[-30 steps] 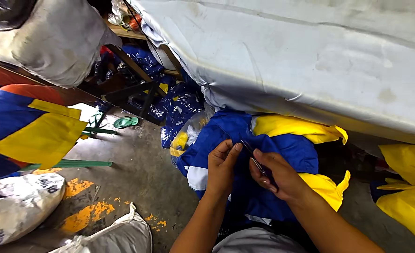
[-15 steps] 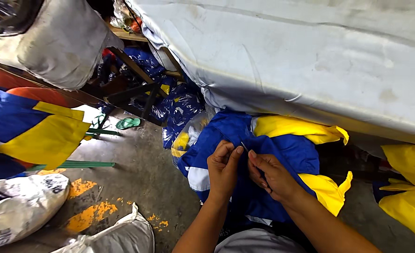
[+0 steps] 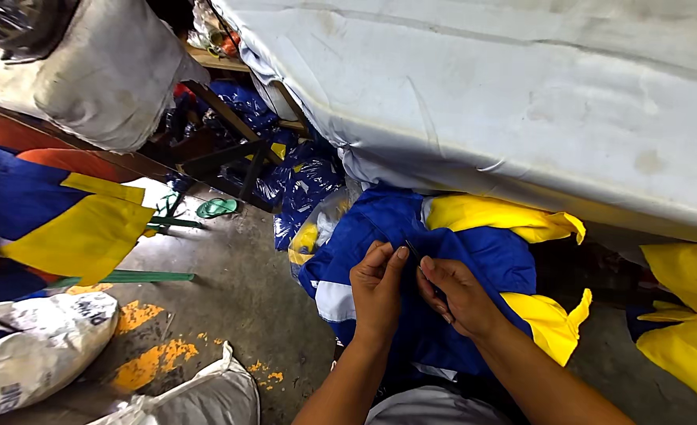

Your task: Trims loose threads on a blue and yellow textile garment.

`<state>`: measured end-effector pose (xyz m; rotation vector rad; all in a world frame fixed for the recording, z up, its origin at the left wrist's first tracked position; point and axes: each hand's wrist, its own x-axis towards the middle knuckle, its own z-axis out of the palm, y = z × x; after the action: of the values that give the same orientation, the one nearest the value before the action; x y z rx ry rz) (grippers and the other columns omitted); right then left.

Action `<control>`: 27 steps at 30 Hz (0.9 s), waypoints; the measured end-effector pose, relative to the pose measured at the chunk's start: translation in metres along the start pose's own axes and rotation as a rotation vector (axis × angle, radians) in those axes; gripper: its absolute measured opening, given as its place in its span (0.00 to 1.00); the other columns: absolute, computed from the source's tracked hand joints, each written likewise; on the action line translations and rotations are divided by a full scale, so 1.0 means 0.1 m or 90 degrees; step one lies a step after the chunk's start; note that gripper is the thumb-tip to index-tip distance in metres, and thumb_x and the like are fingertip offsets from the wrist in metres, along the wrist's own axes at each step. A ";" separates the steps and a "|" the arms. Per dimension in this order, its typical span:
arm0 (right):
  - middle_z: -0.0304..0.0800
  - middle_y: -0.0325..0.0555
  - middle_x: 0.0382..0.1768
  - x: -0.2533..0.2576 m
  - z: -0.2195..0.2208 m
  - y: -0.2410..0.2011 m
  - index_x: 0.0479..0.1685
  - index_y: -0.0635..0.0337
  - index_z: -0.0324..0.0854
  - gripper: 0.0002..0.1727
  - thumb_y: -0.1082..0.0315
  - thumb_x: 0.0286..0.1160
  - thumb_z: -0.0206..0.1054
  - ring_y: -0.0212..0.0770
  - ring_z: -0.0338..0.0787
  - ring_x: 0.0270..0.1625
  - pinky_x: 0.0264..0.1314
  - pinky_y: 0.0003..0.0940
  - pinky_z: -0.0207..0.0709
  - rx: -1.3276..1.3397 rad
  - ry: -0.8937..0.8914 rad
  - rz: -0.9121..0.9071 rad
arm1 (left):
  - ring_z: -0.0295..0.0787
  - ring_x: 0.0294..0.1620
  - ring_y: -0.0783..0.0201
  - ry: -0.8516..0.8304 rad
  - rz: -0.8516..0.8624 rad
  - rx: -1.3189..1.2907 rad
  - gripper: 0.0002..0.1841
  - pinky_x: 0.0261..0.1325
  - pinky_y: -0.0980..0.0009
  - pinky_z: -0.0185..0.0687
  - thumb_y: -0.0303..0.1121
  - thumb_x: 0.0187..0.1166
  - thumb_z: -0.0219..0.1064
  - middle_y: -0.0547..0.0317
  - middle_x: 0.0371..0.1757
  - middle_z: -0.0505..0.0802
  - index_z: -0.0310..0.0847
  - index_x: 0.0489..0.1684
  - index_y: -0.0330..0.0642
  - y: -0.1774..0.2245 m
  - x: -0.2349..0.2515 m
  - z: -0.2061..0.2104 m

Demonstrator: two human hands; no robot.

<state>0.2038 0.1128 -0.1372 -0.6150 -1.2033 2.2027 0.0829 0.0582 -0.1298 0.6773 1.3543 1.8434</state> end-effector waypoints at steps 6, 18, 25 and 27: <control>0.63 0.22 0.11 0.02 0.03 -0.03 0.13 0.45 0.70 0.26 0.61 0.92 0.51 0.15 0.61 0.12 0.14 0.11 0.54 -0.020 0.034 0.045 | 0.83 0.36 0.76 -0.014 0.062 0.040 0.08 0.44 0.79 0.83 0.20 0.78 0.66 0.67 0.32 0.87 0.90 0.31 0.37 -0.07 -0.02 -0.02; 0.61 0.20 0.14 0.02 0.01 0.04 0.20 0.43 0.69 0.23 0.54 0.93 0.50 0.15 0.60 0.14 0.16 0.11 0.54 -0.114 0.000 -0.003 | 0.87 0.40 0.73 0.018 -0.031 -0.021 0.09 0.51 0.74 0.86 0.20 0.82 0.61 0.63 0.36 0.90 0.88 0.40 0.36 0.01 -0.02 0.00; 0.62 0.21 0.12 0.03 0.02 -0.02 0.16 0.44 0.69 0.26 0.58 0.93 0.48 0.15 0.60 0.12 0.14 0.11 0.53 -0.036 0.003 0.048 | 0.87 0.41 0.72 -0.004 -0.041 -0.025 0.09 0.52 0.73 0.85 0.21 0.81 0.63 0.63 0.37 0.91 0.91 0.38 0.35 -0.03 -0.02 -0.01; 0.61 0.21 0.12 0.04 0.03 -0.02 0.15 0.44 0.68 0.26 0.59 0.94 0.47 0.16 0.59 0.12 0.14 0.12 0.52 -0.019 0.004 0.068 | 0.86 0.41 0.72 -0.011 -0.036 -0.025 0.09 0.51 0.73 0.85 0.21 0.81 0.63 0.63 0.37 0.91 0.91 0.36 0.36 -0.04 -0.02 -0.03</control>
<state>0.1999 0.1148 -0.1345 -0.7133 -1.2287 2.2713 0.0828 0.0555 -0.1347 0.6269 1.3085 1.8103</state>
